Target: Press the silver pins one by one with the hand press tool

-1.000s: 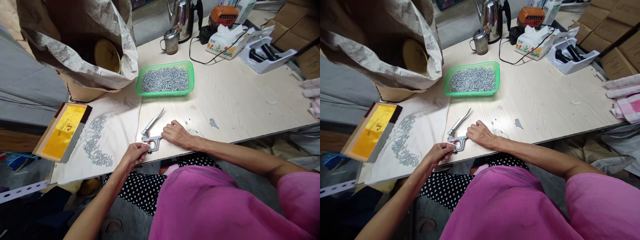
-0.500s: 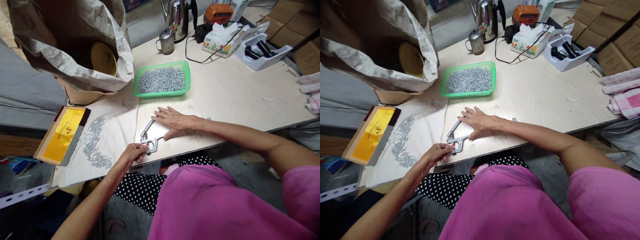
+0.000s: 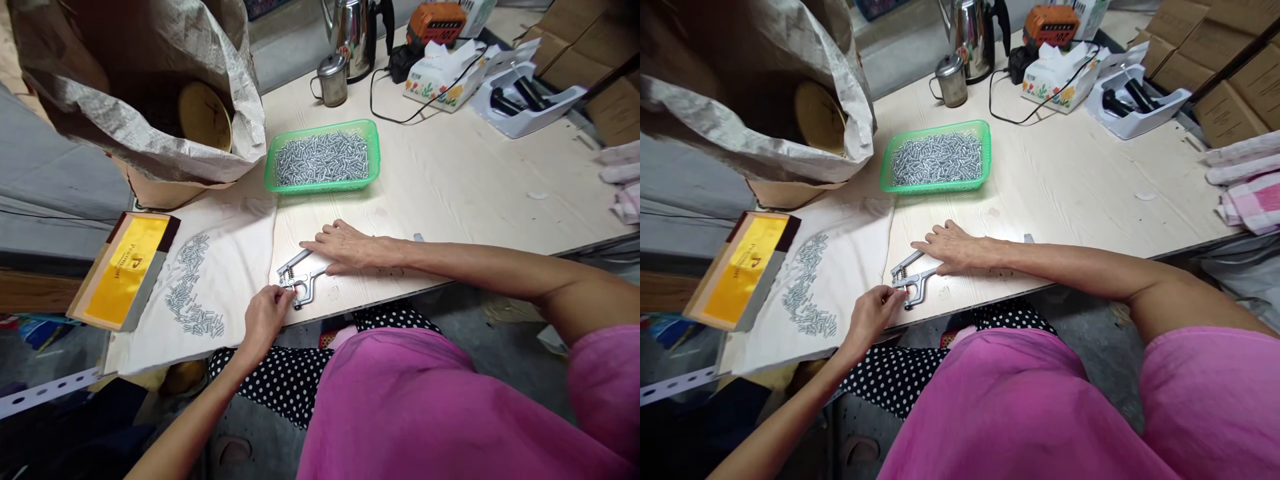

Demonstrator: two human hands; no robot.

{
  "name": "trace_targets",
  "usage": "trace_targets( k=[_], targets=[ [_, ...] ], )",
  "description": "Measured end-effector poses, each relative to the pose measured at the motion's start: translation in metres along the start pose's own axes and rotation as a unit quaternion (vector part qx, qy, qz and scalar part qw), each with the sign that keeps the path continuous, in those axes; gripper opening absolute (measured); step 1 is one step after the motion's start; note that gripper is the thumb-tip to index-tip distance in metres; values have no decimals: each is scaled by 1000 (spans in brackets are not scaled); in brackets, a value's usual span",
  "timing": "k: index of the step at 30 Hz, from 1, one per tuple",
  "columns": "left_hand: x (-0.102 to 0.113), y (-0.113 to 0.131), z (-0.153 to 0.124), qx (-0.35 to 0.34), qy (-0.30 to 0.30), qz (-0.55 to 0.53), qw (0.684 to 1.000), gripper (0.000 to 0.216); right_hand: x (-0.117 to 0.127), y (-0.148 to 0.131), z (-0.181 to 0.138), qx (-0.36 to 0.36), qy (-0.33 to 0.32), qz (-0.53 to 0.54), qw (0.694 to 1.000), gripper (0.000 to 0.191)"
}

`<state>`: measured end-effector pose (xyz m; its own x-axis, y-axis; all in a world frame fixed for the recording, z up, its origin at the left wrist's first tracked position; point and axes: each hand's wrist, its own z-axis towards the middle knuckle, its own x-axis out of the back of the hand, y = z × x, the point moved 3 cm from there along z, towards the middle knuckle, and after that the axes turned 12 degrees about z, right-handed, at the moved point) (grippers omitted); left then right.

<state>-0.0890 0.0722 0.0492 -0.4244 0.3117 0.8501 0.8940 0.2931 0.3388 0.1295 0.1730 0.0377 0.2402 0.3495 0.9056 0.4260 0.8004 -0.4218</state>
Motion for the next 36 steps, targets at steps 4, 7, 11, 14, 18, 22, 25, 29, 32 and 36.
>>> trace_targets(
  k=[4, 7, 11, 14, 18, 22, 25, 29, 32, 36],
  targets=[
    [-6, 32, 4, -203, 162, 142, 955, 24, -3, -5, -4, -1, 12, 4, 1000, 60],
    [-17, 53, 23, -302, 164, 184, 921, 50, -4, -5, -7, -12, 17, 14, 1000, 66],
    [-24, 60, 48, -341, 100, 217, 909, 62, -7, -2, -15, -43, 16, 6, 999, 75],
    [-23, 58, 54, -337, 87, 218, 912, 58, -12, 2, -18, -88, 28, -13, 996, 61],
    [-24, 58, 54, -338, 98, 207, 913, 39, -20, 4, -16, -94, 26, -30, 995, 27],
    [-27, 60, 55, -329, 120, 206, 914, 22, -22, 5, -10, -65, 19, -20, 997, 15],
    [-29, 63, 58, -317, 122, 204, 918, 21, -20, 7, -6, -69, 15, -13, 997, 20],
    [-27, 59, 57, -291, 140, 185, 928, 37, -11, 13, -11, -85, 29, 14, 996, 25],
    [-16, 43, 45, -278, 184, 118, 935, 57, -3, 10, -21, -46, 46, 40, 997, 68],
    [12, -1, 21, -184, 251, 31, 950, 51, 2, -12, -19, 41, 65, 22, 997, 50]
  ],
)
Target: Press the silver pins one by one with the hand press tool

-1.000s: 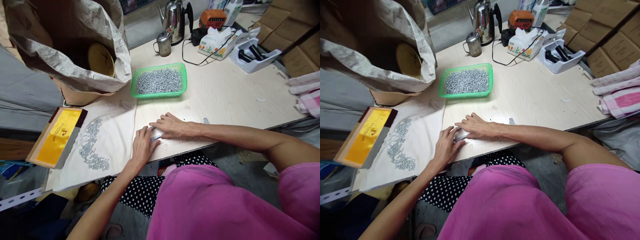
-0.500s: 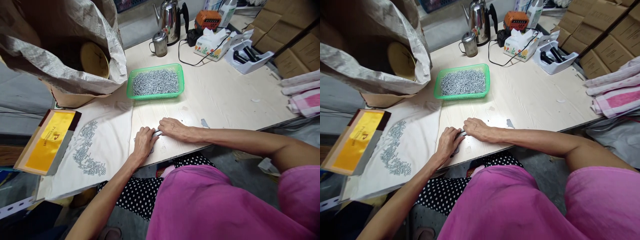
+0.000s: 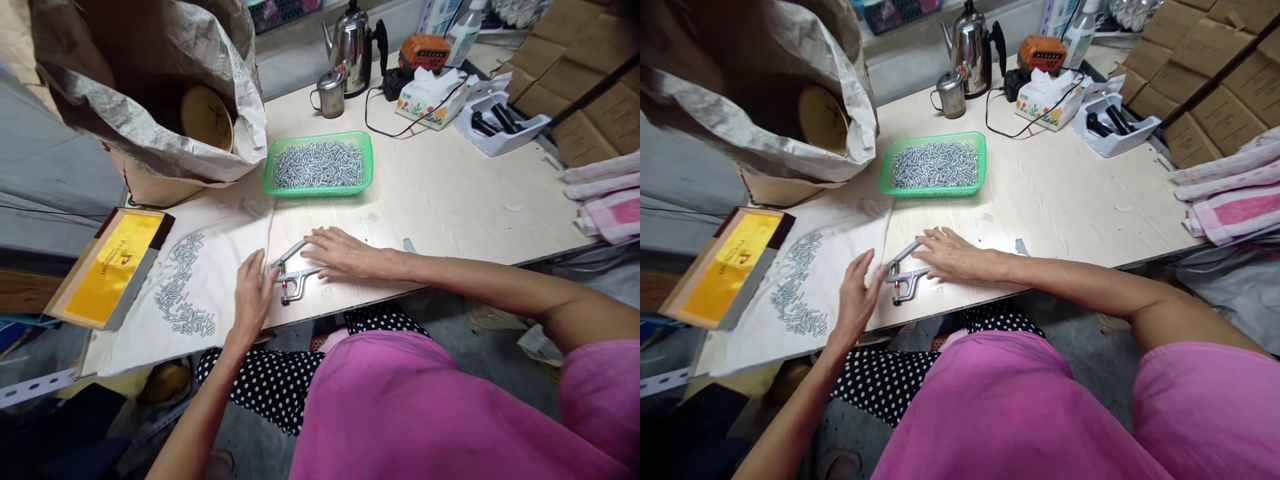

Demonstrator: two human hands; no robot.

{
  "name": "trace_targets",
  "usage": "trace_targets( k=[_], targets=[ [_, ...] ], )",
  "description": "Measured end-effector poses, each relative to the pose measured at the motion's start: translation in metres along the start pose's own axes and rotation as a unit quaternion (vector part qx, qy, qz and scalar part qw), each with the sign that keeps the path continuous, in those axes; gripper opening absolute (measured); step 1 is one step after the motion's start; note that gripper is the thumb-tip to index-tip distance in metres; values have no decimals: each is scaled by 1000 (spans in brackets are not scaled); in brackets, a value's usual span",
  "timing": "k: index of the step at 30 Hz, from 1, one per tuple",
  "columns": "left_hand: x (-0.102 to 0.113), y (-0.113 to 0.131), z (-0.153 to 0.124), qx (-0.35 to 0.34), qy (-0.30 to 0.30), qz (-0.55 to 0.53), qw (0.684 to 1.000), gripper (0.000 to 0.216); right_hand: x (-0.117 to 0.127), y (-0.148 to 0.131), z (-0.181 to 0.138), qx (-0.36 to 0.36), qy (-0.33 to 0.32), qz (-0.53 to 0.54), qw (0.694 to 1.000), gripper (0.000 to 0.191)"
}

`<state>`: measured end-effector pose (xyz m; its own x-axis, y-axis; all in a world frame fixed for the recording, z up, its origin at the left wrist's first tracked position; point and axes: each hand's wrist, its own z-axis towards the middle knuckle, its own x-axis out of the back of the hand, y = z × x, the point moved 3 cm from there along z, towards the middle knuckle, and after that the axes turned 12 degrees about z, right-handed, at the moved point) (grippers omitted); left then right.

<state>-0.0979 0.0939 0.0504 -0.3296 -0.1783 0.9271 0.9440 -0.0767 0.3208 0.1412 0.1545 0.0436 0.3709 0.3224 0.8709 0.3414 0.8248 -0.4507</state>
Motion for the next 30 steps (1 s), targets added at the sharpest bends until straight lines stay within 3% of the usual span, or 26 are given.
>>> trace_targets(
  k=[2, 4, 9, 14, 16, 22, 30],
  targets=[
    [16, -20, -12, 65, 4, -2, 998, 50, -6, -16, 14, 41, -14, -5, 999, 27],
    [28, -37, -21, 105, 2, 5, 994, 49, -17, -30, 32, 79, -39, -18, 996, 18],
    [49, -74, -32, 157, 47, 57, 985, 42, -48, -51, 70, 191, -106, -67, 974, 20],
    [65, -118, -21, 204, 60, 183, 960, 35, -64, -47, 80, 246, -92, -49, 964, 21],
    [67, -133, -10, 224, 39, 227, 947, 35, -66, -41, 79, 244, -82, 2, 966, 22],
    [59, -159, 36, 228, -20, 303, 925, 35, -56, -23, 71, 134, -11, 232, 963, 26],
    [48, -171, 65, 199, -91, 340, 915, 28, -50, -30, 72, 144, -93, 85, 982, 14]
  ],
)
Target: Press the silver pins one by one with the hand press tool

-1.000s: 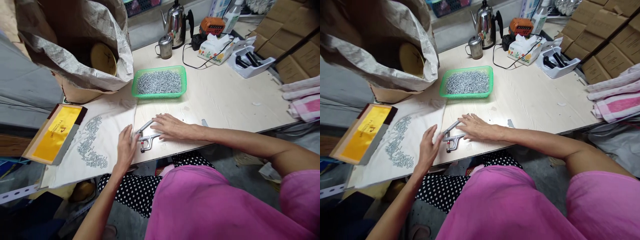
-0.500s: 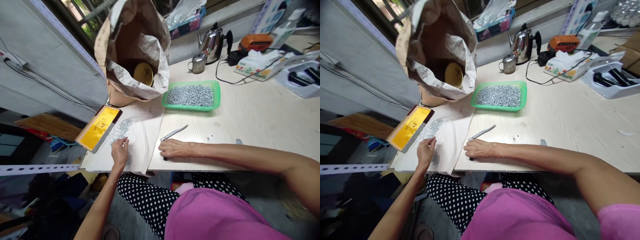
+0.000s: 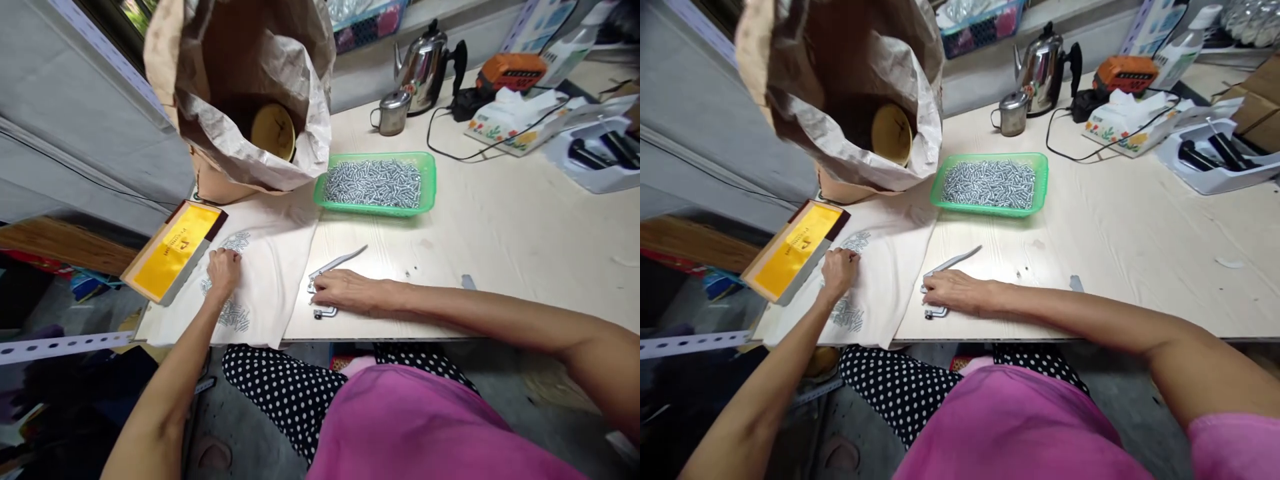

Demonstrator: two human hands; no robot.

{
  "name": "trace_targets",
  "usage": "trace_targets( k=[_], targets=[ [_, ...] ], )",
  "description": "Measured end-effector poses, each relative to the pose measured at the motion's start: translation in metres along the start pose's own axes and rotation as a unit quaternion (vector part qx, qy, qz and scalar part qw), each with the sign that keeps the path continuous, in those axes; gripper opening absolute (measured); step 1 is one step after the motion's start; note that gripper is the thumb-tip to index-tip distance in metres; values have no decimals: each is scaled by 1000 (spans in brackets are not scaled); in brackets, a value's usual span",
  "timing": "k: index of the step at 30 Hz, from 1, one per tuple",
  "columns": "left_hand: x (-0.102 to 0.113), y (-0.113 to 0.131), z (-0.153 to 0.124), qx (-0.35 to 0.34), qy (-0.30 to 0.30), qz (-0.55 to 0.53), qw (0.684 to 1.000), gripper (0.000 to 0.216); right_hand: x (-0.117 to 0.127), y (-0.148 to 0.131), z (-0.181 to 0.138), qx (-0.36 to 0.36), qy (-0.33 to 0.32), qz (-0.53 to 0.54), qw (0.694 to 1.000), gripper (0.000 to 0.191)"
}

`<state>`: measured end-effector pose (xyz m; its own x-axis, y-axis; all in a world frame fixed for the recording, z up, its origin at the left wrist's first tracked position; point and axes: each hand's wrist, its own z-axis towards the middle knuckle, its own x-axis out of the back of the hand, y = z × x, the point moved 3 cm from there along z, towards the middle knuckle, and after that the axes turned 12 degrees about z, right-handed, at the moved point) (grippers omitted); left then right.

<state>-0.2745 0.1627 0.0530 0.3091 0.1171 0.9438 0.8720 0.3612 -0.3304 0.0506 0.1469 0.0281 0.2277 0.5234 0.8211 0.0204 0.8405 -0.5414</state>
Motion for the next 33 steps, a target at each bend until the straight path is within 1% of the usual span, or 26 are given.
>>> trace_targets(
  k=[4, 7, 11, 14, 16, 17, 18, 20, 22, 23, 24, 25, 26, 27, 28, 29, 31, 32, 33],
  targets=[
    [-4, 0, 5, 1, -12, 1, 1000, 26, -3, -1, 13, -14, -45, -61, 997, 15],
    [-5, 0, 6, -2, -9, 0, 1000, 25, -1, -9, 21, -28, -56, -76, 995, 18],
    [-4, -2, 4, -9, 1, 4, 1000, 22, -7, -16, 28, -24, -29, -56, 998, 21],
    [-1, -3, 3, -14, 22, 0, 1000, 21, -15, -13, 35, -26, -4, -22, 999, 15],
    [5, -3, 0, -16, 45, -31, 998, 20, -8, -9, 36, -47, 33, -9, 998, 15],
    [9, -3, -2, -12, 53, -61, 997, 19, 4, -6, 34, -63, 67, -12, 996, 16],
    [12, -2, -5, -5, 56, -103, 993, 16, 21, -3, 31, -79, 112, -22, 990, 18],
    [19, 4, -14, 14, 38, -217, 975, 11, 70, 8, 18, -115, 218, -64, 967, 20],
    [26, 16, -29, 25, -12, -356, 934, 16, 126, 25, -1, -178, 304, -111, 929, 22],
    [28, 25, -38, 24, -45, -419, 906, 21, 151, 35, -13, -224, 333, -135, 906, 23],
    [31, 35, -49, 20, -78, -471, 878, 26, 170, 44, -24, -269, 348, -159, 884, 23],
    [34, 46, -60, 15, -109, -509, 854, 31, 184, 51, -34, -303, 352, -178, 867, 24],
    [36, 57, -72, 10, -137, -532, 836, 34, 189, 54, -43, -329, 346, -188, 858, 25],
    [38, 66, -83, 5, -159, -543, 825, 36, 187, 55, -50, -343, 328, -188, 860, 27],
    [39, 75, -93, 0, -177, -547, 818, 36, 176, 52, -55, -346, 300, -175, 871, 28],
    [40, 83, -102, -5, -193, -547, 815, 36, 159, 46, -59, -340, 263, -151, 891, 28],
    [39, 93, -117, -11, -229, -545, 807, 37, 110, 27, -62, -303, 168, -75, 935, 24],
    [39, 96, -122, -10, -247, -547, 800, 39, 84, 16, -63, -282, 121, -34, 951, 21],
    [38, 98, -126, -6, -262, -552, 792, 42, 60, 5, -64, -269, 87, -7, 959, 19]
  ],
)
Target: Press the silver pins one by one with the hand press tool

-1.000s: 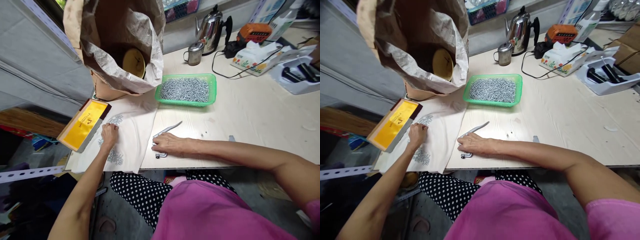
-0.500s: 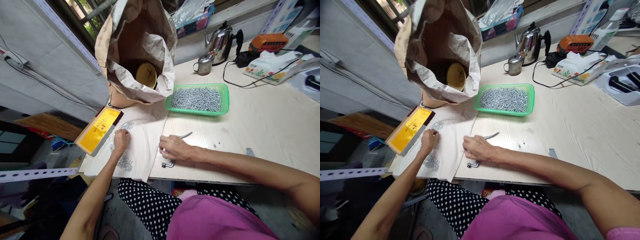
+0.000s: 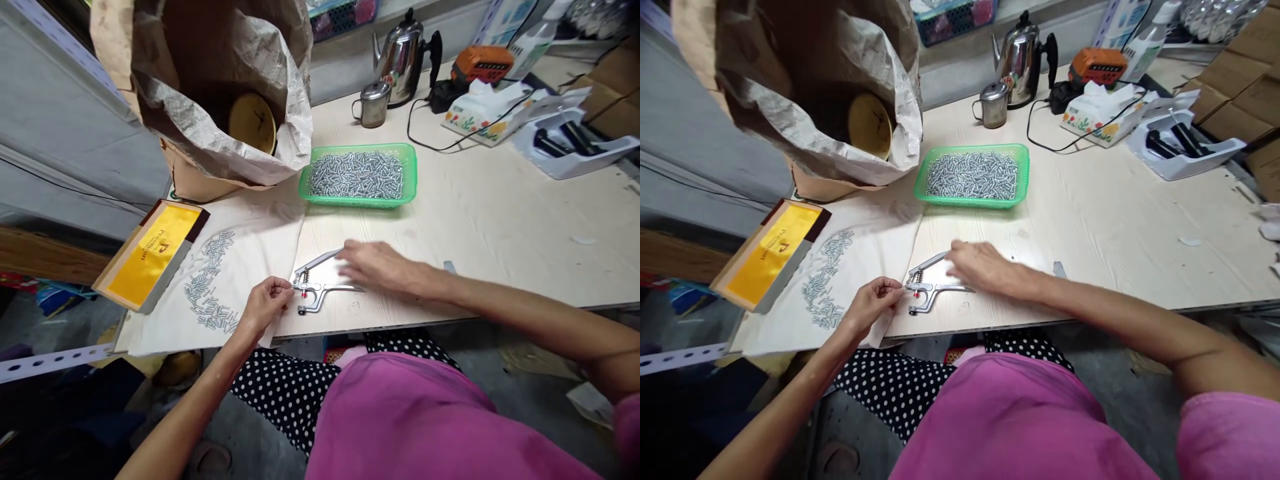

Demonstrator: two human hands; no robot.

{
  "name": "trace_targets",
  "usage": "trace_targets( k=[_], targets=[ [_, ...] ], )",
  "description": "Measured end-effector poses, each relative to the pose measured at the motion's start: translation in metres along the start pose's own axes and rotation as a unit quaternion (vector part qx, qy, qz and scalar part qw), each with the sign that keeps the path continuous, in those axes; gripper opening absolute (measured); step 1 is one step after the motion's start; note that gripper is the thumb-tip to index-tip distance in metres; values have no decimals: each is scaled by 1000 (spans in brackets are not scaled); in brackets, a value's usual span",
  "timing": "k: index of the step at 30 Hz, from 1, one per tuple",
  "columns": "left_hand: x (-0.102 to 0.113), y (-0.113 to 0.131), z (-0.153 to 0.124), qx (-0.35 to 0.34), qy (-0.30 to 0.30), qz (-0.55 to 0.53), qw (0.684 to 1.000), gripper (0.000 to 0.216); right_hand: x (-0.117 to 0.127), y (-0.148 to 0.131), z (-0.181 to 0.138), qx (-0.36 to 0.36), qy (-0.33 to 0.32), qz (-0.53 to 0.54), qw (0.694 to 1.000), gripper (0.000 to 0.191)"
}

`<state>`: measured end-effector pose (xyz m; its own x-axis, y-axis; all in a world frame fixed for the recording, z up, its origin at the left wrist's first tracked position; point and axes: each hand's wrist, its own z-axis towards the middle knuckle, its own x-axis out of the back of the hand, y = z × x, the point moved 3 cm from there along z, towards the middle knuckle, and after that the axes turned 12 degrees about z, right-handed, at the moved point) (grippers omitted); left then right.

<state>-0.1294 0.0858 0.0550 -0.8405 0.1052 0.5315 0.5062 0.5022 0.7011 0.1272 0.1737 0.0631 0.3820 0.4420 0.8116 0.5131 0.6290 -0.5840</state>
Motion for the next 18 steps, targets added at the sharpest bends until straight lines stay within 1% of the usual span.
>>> trace_targets(
  k=[2, 3, 5, 7, 9, 13, 18],
  targets=[
    [-4, -3, -5, 17, -17, -18, 1000, 49, -35, -11, -15, 6, -39, 11, 999, 15],
    [-5, -4, -6, 23, -24, -27, 999, 51, -47, -14, -20, -2, -43, 4, 999, 14],
    [-8, -7, -9, 39, -43, -50, 997, 51, -60, -16, -23, -24, -38, -17, 999, 12],
    [-13, -10, -10, 59, -60, -80, 993, 52, -64, -15, -22, -37, -34, -40, 998, 12],
    [-17, -13, -10, 70, -64, -94, 991, 53, -65, -14, -20, -35, -36, -54, 997, 14],
    [-24, -16, -7, 66, -46, -72, 994, 53, -70, -12, -20, -28, -26, -64, 997, 17],
    [-24, -14, -6, 72, -44, -66, 994, 52, -79, -8, -23, -15, 15, -54, 998, 20]
  ],
)
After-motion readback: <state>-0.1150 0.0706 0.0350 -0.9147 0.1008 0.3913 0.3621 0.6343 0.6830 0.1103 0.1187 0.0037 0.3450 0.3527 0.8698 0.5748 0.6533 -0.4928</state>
